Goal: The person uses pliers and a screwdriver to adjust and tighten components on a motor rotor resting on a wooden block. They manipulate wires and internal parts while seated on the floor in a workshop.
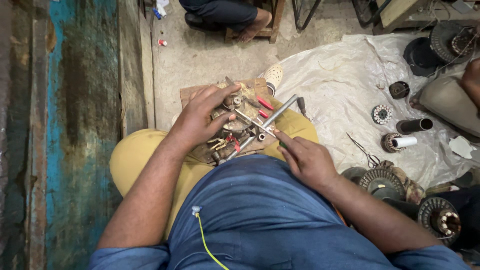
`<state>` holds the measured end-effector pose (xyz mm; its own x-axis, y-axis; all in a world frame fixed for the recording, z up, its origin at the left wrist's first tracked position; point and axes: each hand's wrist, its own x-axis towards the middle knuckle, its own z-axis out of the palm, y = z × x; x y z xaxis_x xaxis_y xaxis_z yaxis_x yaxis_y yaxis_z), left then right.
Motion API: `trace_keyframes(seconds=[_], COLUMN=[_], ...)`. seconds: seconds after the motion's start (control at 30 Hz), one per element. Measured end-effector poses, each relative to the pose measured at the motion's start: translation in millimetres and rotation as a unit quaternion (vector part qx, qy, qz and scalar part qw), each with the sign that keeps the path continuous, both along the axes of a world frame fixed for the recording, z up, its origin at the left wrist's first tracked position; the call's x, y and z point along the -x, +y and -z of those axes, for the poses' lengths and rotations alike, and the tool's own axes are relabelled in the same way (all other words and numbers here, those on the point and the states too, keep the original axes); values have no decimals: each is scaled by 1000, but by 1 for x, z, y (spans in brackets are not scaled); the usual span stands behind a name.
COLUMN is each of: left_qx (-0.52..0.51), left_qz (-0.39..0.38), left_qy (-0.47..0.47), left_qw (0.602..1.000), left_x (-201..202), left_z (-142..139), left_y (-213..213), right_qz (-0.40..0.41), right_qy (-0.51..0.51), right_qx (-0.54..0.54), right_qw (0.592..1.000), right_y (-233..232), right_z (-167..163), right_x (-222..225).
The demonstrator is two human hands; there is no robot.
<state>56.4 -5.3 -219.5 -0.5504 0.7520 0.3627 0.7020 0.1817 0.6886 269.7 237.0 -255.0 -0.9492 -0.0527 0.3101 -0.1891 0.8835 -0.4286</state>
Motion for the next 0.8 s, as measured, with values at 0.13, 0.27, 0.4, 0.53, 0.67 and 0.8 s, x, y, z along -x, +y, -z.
trace_keyframes(seconds=[0.13,0.27,0.4,0.53,0.67,0.8], left_qx=[3,4,12,22,30,14], left_qz=[-3,-2,-4,-5,-5,-1], left_qy=[-14,-14,13,10,-2,10], left_qw=[1000,1000,1000,1000,1000,1000], left_x=[0,0,0,-1,-1,-1], left_z=[0,1,0,-3,-6,-7], left_y=[1,0,0,0,0,1], right_qz=[65,68,30,39,64,54], right_qy=[-306,-385,-147,-42,-212,-344], right_qx=[477,701,298,-27,405,662], right_qw=[821,597,943,998,887,664], right_y=[8,19,1,-12,0,23], right_z=[-4,-2,5,9,11,8], right_x=[8,15,5,-3,2,12])
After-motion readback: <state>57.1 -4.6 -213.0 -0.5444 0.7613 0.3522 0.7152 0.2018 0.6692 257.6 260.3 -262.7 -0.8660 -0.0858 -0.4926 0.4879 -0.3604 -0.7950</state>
